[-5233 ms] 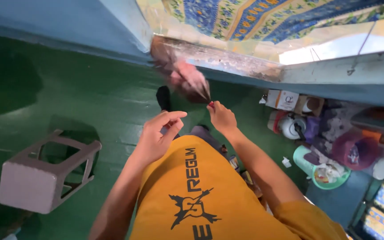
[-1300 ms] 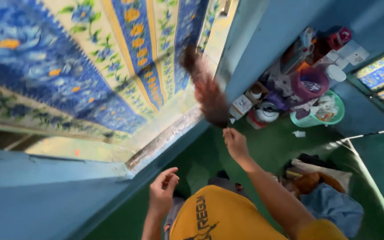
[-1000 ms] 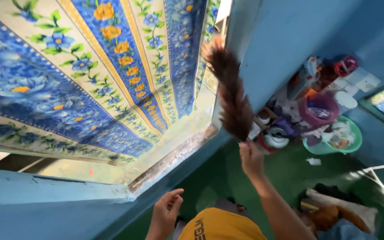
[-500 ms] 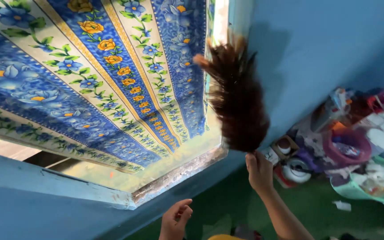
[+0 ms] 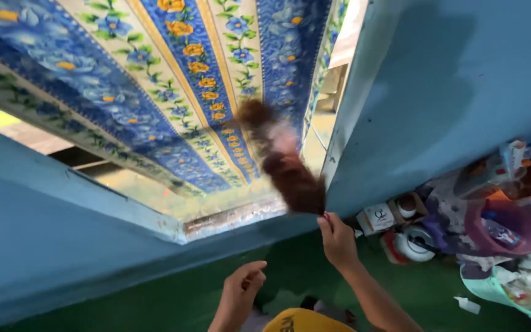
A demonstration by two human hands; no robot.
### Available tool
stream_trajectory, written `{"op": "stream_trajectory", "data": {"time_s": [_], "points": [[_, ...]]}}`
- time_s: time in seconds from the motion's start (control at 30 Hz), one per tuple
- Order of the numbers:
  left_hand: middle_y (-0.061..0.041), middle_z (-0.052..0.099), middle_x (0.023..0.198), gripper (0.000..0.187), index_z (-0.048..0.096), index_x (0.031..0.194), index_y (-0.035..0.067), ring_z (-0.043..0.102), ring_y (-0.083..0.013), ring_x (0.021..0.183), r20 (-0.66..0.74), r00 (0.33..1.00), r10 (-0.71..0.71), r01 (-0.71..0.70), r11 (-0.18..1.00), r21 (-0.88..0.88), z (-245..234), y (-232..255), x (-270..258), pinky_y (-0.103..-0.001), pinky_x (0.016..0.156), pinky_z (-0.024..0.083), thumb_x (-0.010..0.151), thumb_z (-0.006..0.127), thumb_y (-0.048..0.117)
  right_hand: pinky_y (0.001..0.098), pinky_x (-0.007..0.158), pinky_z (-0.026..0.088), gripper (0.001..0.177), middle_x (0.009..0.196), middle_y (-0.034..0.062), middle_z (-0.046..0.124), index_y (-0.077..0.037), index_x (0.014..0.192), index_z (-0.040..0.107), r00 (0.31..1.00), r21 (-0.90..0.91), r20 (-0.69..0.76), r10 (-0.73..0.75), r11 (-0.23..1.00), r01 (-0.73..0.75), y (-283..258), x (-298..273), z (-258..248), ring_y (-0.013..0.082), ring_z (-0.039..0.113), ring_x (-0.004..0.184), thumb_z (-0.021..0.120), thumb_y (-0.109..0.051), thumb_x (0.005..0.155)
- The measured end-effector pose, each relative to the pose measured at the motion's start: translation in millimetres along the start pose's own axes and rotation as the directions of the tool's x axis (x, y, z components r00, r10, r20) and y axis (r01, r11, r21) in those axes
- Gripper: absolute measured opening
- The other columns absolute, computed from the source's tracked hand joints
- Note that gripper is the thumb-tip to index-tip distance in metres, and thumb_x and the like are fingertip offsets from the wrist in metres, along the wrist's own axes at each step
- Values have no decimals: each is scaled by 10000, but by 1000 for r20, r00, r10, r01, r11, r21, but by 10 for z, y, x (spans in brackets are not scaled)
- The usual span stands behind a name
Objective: Dusting a window frame and curtains using a feather duster
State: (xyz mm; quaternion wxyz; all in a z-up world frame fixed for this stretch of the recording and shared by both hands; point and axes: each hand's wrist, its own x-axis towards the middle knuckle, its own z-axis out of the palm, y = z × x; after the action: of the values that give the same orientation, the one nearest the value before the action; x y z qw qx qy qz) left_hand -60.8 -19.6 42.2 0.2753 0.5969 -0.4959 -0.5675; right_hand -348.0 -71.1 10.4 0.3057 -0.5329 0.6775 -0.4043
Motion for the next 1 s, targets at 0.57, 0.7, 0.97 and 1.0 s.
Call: {"op": "stream_trajectory", "data": {"time_s": [0.57,0.7,0.97,1.0], "points": [[20,749,1282,342,738,1298,202,713,-134,977,85,994,-72,55,981,187,-96,589,-102,-288,820,562,997,588,266,355,585,391,320,634,17,542,-150,868,584,972,85,233,-10,996,-10,-262,-336,572,177,551,562,502,-405,1041],[20,768,1170,361,717,1332,199,713,-133,951,82,992,-96,80,980,185,-133,534,-109,-280,796,565,1005,583,272,362,556,376,344,607,13,496,-134,863,567,976,119,202,82,987,-108,-301,-251,647,178,483,521,436,-379,1066],[3,763,981,328,739,1294,164,668,-135,785,38,998,-55,51,993,107,-160,346,-146,-295,705,537,1007,598,239,359,553,355,349,592,4,470,-132,831,515,971,111,238,37,992,-65,-516,-187,691,162,467,512,449,-371,1076],[-4,757,979,328,737,1294,155,673,-144,796,44,999,-24,20,995,93,-158,307,-151,-302,716,543,1007,598,232,369,570,355,345,599,15,477,-133,826,514,959,79,283,-18,997,-4,-517,-204,684,179,480,527,460,-374,1067]]}}
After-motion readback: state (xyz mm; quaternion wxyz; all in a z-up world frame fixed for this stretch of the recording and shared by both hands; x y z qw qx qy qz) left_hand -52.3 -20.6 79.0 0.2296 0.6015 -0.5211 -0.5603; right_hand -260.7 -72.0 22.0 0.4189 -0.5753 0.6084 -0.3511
